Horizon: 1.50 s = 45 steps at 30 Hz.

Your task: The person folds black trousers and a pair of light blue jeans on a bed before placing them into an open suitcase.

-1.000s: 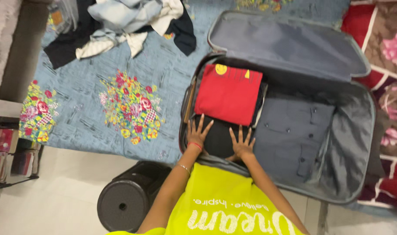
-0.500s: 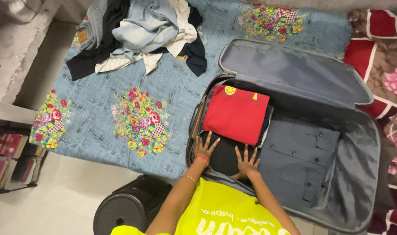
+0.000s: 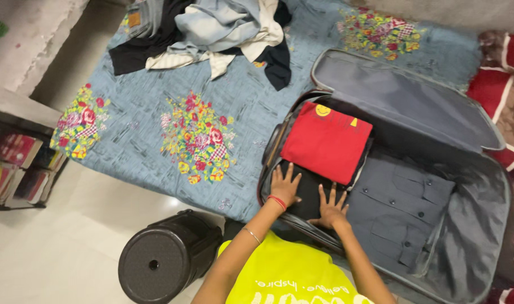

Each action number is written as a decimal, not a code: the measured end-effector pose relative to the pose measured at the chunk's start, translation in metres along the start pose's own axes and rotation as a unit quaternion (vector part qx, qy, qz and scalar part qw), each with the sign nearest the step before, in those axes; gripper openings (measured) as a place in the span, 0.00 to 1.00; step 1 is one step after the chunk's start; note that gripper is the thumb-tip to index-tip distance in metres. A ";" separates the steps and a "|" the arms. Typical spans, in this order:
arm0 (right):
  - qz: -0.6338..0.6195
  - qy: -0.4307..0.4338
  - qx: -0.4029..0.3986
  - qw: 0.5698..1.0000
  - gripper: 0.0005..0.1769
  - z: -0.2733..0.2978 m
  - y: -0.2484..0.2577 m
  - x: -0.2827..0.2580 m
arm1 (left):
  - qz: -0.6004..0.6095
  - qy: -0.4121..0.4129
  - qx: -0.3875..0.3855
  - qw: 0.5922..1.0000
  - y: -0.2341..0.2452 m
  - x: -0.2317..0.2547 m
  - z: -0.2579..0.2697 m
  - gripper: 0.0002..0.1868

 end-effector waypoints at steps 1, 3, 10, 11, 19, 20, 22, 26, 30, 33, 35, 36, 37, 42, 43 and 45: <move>0.003 -0.004 0.011 1.000 0.81 0.001 0.003 -0.003 | 0.019 -0.025 0.049 0.998 0.007 -0.003 0.005 0.51; -0.070 -0.033 0.106 0.991 0.63 0.013 0.011 -0.012 | 0.056 -0.078 0.153 0.984 0.031 -0.005 0.013 0.45; -0.271 0.058 0.450 0.849 0.27 0.052 0.094 -0.134 | 0.191 -0.137 0.292 0.927 0.112 -0.066 0.034 0.32; -0.278 0.071 0.467 0.836 0.24 0.053 0.105 -0.157 | 0.198 -0.142 0.304 0.921 0.120 -0.084 0.033 0.30; -0.294 0.163 0.534 0.776 0.19 0.018 0.126 -0.344 | 0.223 -0.134 0.297 0.919 0.149 -0.258 0.040 0.27; -0.311 0.149 0.514 0.785 0.20 0.013 0.123 -0.360 | 0.234 -0.132 0.304 0.914 0.152 -0.279 0.041 0.26; -0.347 0.124 0.473 0.801 0.21 -0.004 0.118 -0.391 | 0.249 -0.123 0.304 0.911 0.156 -0.310 0.040 0.24; -0.390 0.131 0.434 0.802 0.18 -0.031 0.097 -0.426 | 0.267 -0.104 0.281 0.916 0.144 -0.353 0.045 0.22; -0.381 0.110 0.413 0.820 0.18 -0.045 0.084 -0.448 | 0.291 -0.093 0.271 0.913 0.141 -0.378 0.046 0.23; -0.362 0.113 0.411 0.829 0.19 -0.046 0.085 -0.458 | 0.305 -0.078 0.255 0.914 0.143 -0.390 0.051 0.23; -0.361 0.119 0.408 0.830 0.19 -0.047 0.083 -0.464 | 0.305 -0.065 0.251 0.917 0.143 -0.397 0.056 0.22; -0.365 0.123 0.406 0.829 0.19 -0.050 0.083 -0.465 | 0.305 -0.057 0.251 0.917 0.142 -0.398 0.055 0.22; -0.370 0.127 0.404 0.827 0.19 -0.054 0.082 -0.467 | 0.309 -0.051 0.245 0.918 0.141 -0.401 0.056 0.22; -0.380 0.141 0.362 0.840 0.19 -0.058 0.073 -0.481 | 0.305 -0.002 0.243 0.921 0.136 -0.417 0.064 0.22; -0.384 0.140 0.350 0.843 0.19 -0.060 0.072 -0.483 | 0.301 0.005 0.251 0.920 0.134 -0.420 0.069 0.22; -0.387 0.182 0.354 0.832 0.21 -0.068 0.077 -0.488 | 0.290 0.017 0.269 0.918 0.131 -0.426 0.073 0.22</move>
Point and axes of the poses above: each hand's wrist, its own z-axis away from the middle knuckle, its own y-axis out of the back of the hand, x = y × z, the point moved 2 cm from there along -z, towards the middle knuckle, and after that the axes turned 14 degrees about x, right-handed, at the moved point
